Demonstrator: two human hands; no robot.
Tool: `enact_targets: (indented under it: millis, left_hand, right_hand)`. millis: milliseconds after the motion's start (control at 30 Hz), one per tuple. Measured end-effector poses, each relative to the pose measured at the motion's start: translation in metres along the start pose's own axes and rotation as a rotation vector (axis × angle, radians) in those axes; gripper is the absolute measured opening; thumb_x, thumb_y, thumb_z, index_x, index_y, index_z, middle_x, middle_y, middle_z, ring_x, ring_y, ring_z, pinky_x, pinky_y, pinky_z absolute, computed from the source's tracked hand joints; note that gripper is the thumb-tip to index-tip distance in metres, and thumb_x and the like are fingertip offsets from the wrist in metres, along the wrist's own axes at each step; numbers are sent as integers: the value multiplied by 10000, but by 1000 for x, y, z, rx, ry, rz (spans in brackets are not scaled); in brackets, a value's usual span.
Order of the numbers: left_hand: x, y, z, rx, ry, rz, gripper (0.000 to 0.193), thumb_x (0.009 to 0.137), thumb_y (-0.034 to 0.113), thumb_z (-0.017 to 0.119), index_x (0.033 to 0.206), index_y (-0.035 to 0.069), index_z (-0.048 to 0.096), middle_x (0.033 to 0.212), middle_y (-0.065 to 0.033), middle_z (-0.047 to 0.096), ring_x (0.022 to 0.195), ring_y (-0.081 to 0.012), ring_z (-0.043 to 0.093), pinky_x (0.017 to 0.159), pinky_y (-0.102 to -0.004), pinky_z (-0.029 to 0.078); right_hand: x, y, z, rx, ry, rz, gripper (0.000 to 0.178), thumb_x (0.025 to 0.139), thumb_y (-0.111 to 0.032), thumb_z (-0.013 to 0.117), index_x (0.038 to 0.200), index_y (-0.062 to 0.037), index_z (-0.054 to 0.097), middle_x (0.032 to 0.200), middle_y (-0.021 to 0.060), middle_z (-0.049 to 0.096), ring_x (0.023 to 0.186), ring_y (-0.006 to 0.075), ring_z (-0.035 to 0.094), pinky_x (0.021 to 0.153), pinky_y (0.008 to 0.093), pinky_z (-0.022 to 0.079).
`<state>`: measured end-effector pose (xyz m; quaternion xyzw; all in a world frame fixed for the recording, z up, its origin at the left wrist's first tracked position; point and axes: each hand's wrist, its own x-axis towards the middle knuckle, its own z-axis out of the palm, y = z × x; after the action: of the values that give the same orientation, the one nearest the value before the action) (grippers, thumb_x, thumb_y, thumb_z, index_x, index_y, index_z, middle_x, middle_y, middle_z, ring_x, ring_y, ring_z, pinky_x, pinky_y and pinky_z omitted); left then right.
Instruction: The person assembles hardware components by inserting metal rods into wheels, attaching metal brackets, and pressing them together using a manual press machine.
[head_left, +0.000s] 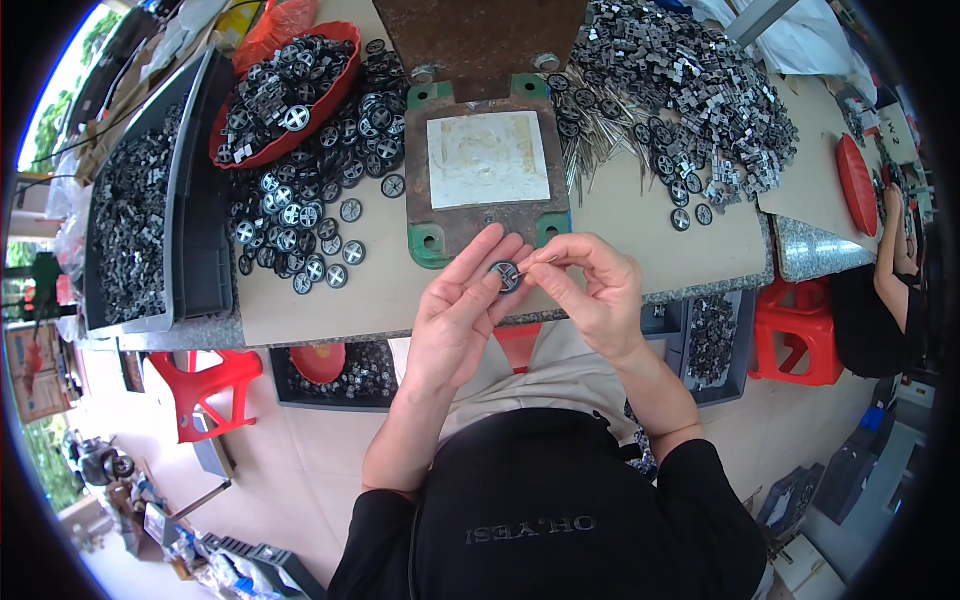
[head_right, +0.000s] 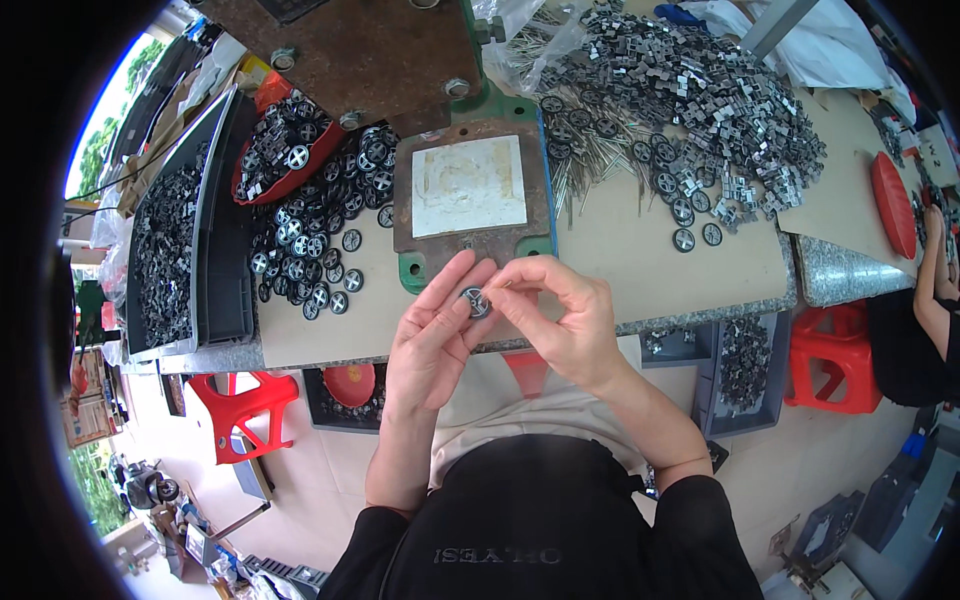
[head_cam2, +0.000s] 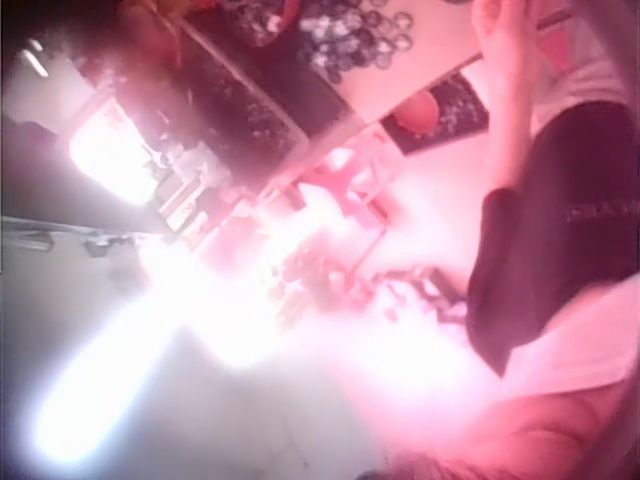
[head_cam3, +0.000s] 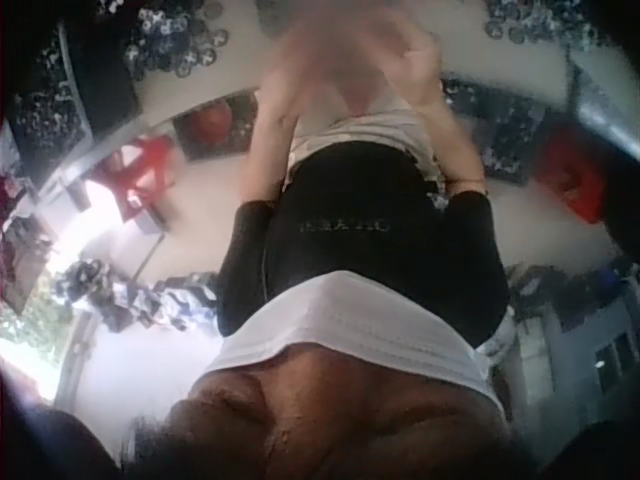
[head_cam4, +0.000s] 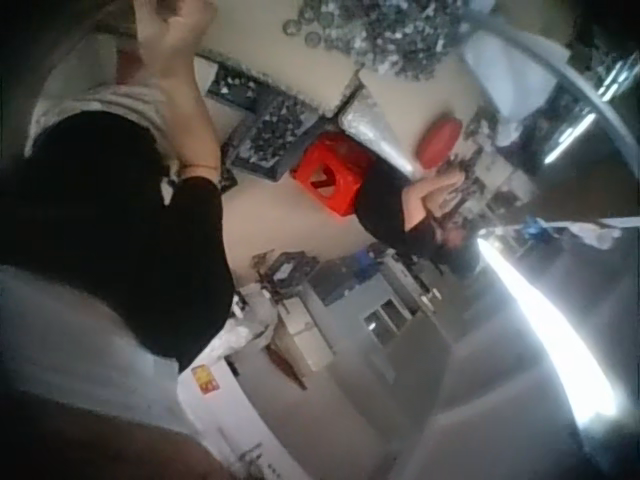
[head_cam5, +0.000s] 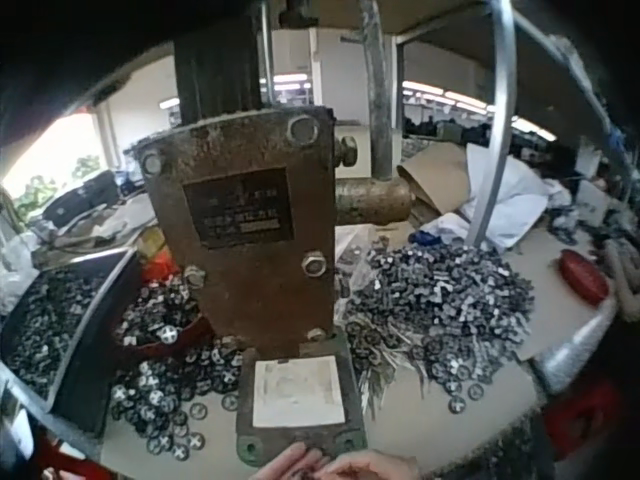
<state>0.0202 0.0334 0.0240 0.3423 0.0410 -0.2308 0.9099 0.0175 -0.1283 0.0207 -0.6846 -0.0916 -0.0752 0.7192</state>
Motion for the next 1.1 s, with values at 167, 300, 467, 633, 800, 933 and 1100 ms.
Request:
enact_targets:
  millis: [167, 300, 467, 633, 800, 933, 1100]
  left_hand:
    - [1, -2, 0, -17, -12, -21, 394, 940, 25, 417, 1326, -36, 369, 1311, -161, 446, 1200, -230, 461, 1032, -384, 392]
    - [1, -4, 1, 10, -8, -16, 385, 944, 36, 413, 1320, -41, 377, 1308, -157, 450, 1197, -224, 463, 1032, -376, 391]
    - [2, -7, 3, 45, -9, 2, 386, 944, 27, 405, 1323, -39, 375, 1314, -155, 444, 1202, -218, 458, 1036, -374, 385]
    - [0, -9, 2, -6, -91, 30, 399, 936, -9, 393, 1334, -22, 370, 1330, -139, 432, 1230, -219, 432, 1052, -371, 365]
    - [-1, -16, -1, 137, -91, 95, 410, 920, -36, 414, 1328, -4, 393, 1324, -130, 448, 1238, -216, 422, 1046, -361, 369]
    - [-3, -22, 5, 426, -28, 236, 386, 914, -34, 442, 1299, -7, 438, 1286, -130, 495, 1181, -213, 480, 1000, -350, 412]
    - [-1, -27, 7, 282, 16, 241, 380, 887, -59, 466, 1264, -6, 485, 1251, -140, 531, 1147, -211, 516, 973, -334, 434]
  right_hand:
    - [1, 4, 4, 18, 12, 28, 90, 823, -18, 633, 911, -1, 621, 855, 62, 673, 789, 121, 643, 725, 233, 501]
    - [0, 6, 4, 24, 40, 32, 85, 818, -20, 639, 899, 2, 627, 846, 61, 672, 767, 116, 637, 708, 235, 499]
    - [-2, 3, 3, -157, 31, -62, 73, 811, -17, 640, 882, -3, 633, 842, 59, 673, 748, 114, 637, 682, 237, 500]
    - [-4, 5, 3, -288, 71, -176, 67, 811, -10, 639, 877, -3, 628, 830, 65, 671, 741, 114, 639, 673, 237, 502]
    - [-10, 7, 2, -27, 108, -26, 70, 818, 2, 632, 882, 5, 606, 830, 81, 673, 757, 126, 650, 690, 241, 512]
    - [-18, 9, 7, -41, 154, -69, 88, 812, 14, 634, 892, 5, 598, 846, 93, 675, 765, 132, 651, 699, 245, 515]
    - [-24, 11, 4, 20, 185, -126, 97, 821, 42, 616, 893, 4, 565, 890, 129, 668, 774, 144, 649, 708, 256, 529]
